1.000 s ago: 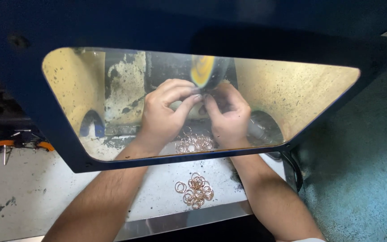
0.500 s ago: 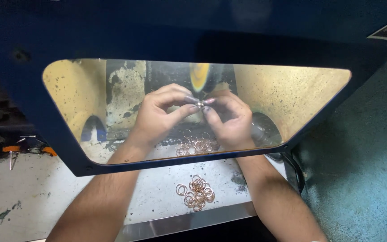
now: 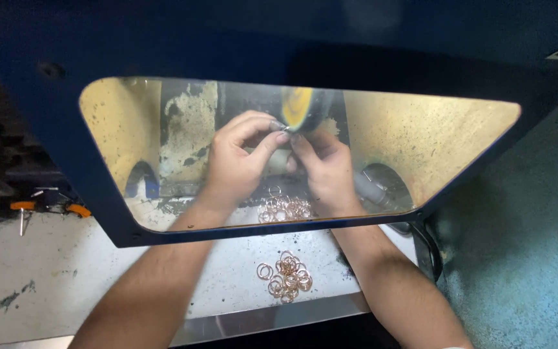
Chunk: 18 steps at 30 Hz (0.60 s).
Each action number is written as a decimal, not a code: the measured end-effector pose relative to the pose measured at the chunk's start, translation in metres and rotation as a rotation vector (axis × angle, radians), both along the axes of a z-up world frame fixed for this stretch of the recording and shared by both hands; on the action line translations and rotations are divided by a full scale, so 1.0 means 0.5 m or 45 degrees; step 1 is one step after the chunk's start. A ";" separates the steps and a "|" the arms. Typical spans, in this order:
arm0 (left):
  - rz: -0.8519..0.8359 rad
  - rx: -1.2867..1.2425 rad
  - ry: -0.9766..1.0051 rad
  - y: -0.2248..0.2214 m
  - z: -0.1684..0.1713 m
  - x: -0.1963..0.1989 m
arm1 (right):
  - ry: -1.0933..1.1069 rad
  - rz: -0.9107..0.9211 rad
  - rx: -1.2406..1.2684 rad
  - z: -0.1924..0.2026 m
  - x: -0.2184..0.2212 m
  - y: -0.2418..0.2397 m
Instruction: Polishing small metal rings using a bench-mounted polishing wheel inside a protective enclosure.
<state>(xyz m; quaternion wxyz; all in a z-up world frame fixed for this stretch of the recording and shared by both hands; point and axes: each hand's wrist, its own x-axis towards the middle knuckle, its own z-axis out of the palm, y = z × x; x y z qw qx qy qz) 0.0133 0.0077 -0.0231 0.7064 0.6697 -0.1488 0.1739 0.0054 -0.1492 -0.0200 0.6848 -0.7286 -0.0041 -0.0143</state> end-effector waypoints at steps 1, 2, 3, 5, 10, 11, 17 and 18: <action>0.001 -0.002 0.010 0.009 0.006 0.007 | 0.010 0.001 -0.002 0.002 0.008 -0.013; -0.087 -0.018 -0.037 0.017 0.006 0.006 | -0.097 0.060 -0.075 -0.002 0.008 -0.026; -0.175 -0.037 -0.086 0.024 0.004 0.006 | -0.204 0.121 -0.146 -0.006 0.008 -0.041; -0.251 -0.012 -0.078 0.041 -0.002 0.012 | -0.379 0.273 -0.384 0.042 0.006 -0.058; -0.364 0.140 -0.080 0.062 -0.011 0.015 | -0.378 0.877 -0.943 0.101 0.000 -0.090; -0.361 0.147 -0.066 0.061 -0.010 0.012 | -0.455 0.972 -1.003 0.094 0.001 -0.097; -0.328 0.200 -0.073 0.059 -0.011 0.010 | -0.465 1.098 -1.081 0.081 0.007 -0.104; -0.307 0.237 -0.087 0.059 -0.010 0.010 | -0.515 1.076 -1.036 0.077 0.009 -0.108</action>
